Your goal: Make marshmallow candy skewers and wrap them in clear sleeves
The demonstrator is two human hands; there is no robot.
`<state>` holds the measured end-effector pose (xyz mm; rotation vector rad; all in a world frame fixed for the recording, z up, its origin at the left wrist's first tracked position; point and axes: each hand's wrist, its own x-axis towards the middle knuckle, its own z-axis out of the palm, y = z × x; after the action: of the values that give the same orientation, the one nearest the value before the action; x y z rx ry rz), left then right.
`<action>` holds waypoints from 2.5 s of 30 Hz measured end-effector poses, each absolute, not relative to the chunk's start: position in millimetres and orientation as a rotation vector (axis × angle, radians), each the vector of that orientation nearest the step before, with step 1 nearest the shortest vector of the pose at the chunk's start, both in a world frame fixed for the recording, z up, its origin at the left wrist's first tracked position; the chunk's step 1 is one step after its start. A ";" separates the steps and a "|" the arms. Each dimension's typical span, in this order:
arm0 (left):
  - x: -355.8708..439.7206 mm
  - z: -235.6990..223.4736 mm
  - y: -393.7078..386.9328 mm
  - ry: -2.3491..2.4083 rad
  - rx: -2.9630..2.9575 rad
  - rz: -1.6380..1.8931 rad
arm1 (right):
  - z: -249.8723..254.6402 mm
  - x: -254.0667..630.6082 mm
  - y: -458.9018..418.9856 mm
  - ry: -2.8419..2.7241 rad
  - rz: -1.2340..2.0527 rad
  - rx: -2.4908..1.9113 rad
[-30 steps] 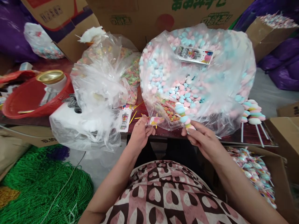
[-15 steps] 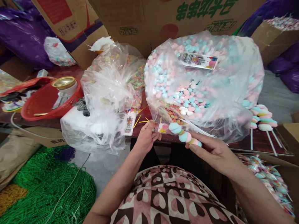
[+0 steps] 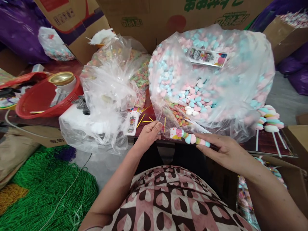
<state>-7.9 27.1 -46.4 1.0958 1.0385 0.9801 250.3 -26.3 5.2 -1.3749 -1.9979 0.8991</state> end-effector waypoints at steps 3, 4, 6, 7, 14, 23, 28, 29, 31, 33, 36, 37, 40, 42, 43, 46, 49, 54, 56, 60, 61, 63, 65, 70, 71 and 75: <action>-9.7 -47.3 26.5 1.056 1.219 0.929 | 1.9 248.1 -26.9 -1.987 0.934 -1.359; -9.2 -47.0 26.2 1.056 1.247 0.927 | 0.4 246.5 -27.3 -1.999 0.946 -1.333; -7.9 -45.3 25.9 1.060 1.321 0.909 | -2.2 243.5 -28.0 -2.015 0.964 -1.314; -7.4 -44.1 25.9 1.068 1.375 0.888 | -3.1 242.3 -28.3 -2.009 0.964 -1.338; -5.9 -36.0 28.3 1.179 1.559 0.894 | -9.6 235.8 -33.0 -2.022 0.981 -1.353; -9.0 -19.5 28.1 1.268 1.633 0.951 | -13.8 232.8 -30.8 -2.007 0.991 -1.342; -9.8 -11.0 24.9 1.260 1.675 0.972 | -14.1 230.2 -30.6 -1.772 1.060 -1.460; -9.8 -10.4 24.3 1.247 1.676 0.996 | -14.7 229.0 -30.9 -1.723 1.089 -1.478; -9.9 -10.1 23.7 1.226 1.658 1.067 | -15.8 226.6 -31.7 -1.703 1.169 -1.464; -9.9 -10.1 23.9 1.214 1.634 1.120 | -16.2 224.8 -32.0 -1.758 1.236 -1.411; -9.1 -9.7 24.2 1.215 1.638 1.086 | -15.2 223.2 -31.1 -1.836 1.185 -1.390; -8.7 -9.4 24.2 1.220 1.645 1.059 | -14.7 222.4 -30.6 -1.853 1.142 -1.406; -8.1 -9.2 24.4 1.221 1.631 0.994 | -13.9 217.6 -30.0 -1.925 1.082 -1.415; -8.0 -9.7 25.0 1.195 1.574 0.979 | -14.6 212.6 -30.3 -1.980 1.121 -1.368; -7.7 -10.2 25.4 1.176 1.531 0.983 | -15.5 210.1 -30.6 -1.990 1.142 -1.344; -4.8 -11.5 26.0 1.071 1.297 1.099 | -20.0 203.9 -31.5 -1.898 1.170 -1.338; 1.0 -10.5 23.6 0.834 0.949 1.225 | -25.5 200.6 -31.9 -1.649 1.296 -1.353; 9.0 -6.1 13.5 0.636 0.755 1.141 | -32.3 196.6 -33.1 -1.297 1.620 -1.255; 12.1 -7.0 9.4 0.640 0.738 1.121 | -34.3 193.6 -34.7 -1.198 1.669 -1.200; 22.7 -16.9 3.7 0.660 0.686 1.049 | -36.7 178.9 -39.1 -1.011 1.723 -1.147; 26.1 -20.4 2.8 0.670 0.665 1.038 | -37.2 173.3 -39.8 -0.953 1.722 -1.151; 32.2 -26.9 1.4 0.700 0.622 1.036 | -38.5 161.3 -40.6 -0.837 1.704 -1.157; 36.4 -31.2 0.3 0.748 0.586 1.059 | -40.0 151.2 -41.4 -0.753 1.699 -1.144; 37.3 -31.6 -2.5 0.892 0.535 1.081 | -44.2 151.4 -54.9 -0.685 1.793 -1.095; 36.7 -31.3 -3.1 0.890 0.530 1.088 | -45.6 156.0 -59.8 -0.697 1.814 -1.109; 36.1 -32.6 -4.3 0.822 0.517 1.158 | -52.3 178.2 -78.0 -0.950 1.840 -1.312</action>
<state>36.1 -4.3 -32.6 0.5166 0.8221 1.1582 178.2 -78.0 -52.3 -1.3116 -0.9495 1.8404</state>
